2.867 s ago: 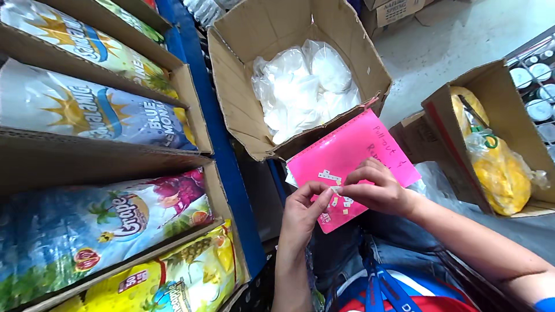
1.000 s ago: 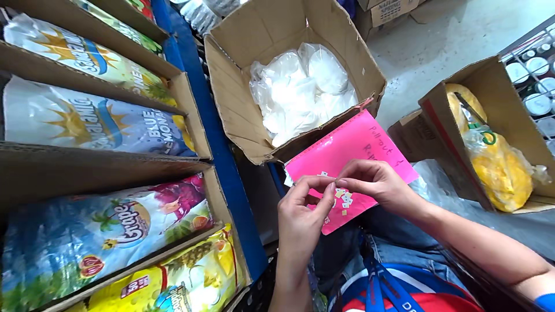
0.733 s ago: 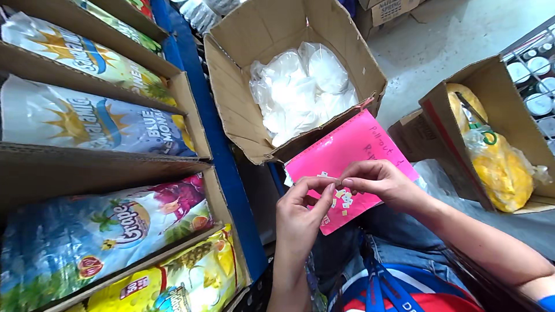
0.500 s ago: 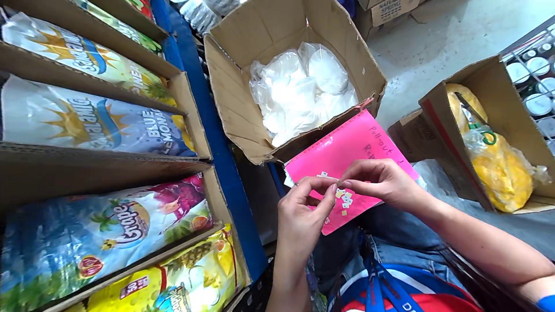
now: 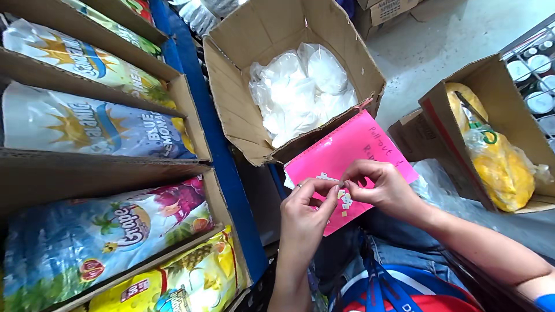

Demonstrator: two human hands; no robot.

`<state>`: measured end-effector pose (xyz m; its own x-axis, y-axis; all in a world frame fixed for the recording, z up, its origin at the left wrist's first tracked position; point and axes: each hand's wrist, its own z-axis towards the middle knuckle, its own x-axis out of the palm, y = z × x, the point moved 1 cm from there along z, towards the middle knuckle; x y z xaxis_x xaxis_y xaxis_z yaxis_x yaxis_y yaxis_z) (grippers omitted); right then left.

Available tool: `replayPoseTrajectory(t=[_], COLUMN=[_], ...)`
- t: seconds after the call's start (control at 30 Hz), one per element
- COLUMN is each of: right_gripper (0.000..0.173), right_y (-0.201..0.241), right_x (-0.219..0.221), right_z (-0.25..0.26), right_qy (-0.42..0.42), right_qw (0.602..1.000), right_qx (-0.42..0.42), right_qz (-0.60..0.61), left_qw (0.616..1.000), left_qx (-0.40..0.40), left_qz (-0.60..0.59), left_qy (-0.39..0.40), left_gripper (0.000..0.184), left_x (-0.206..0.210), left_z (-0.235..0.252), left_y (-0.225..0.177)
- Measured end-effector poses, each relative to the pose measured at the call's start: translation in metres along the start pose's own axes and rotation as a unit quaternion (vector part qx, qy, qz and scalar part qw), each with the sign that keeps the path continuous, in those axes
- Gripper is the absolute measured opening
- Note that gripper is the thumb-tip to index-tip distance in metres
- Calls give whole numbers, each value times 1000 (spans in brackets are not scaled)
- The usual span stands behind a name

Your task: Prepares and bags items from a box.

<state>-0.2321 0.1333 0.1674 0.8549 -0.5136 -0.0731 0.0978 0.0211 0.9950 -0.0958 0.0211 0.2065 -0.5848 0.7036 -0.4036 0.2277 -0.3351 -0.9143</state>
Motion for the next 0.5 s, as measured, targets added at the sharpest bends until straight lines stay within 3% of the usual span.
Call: replayPoseTrajectory(t=[0.13,0.3,0.5], right_gripper=[13,13,13], right_y=[-2,-4,1], right_x=[3,5,11], right_z=[-1,-1,-2], right_qy=[-27,-96,-132], right_qw=[999,995,990], right_qx=[15,8,-56], right_qz=[25,34,4], left_qw=[998,967,951], left_qx=[25,149,157], left_qz=[50,155,203], left_qy=[-38,-140,-172], left_gripper=[13,11,10], left_x=[4,15,28], left_z=[1,-3,-3], left_y=[2,-3,-4])
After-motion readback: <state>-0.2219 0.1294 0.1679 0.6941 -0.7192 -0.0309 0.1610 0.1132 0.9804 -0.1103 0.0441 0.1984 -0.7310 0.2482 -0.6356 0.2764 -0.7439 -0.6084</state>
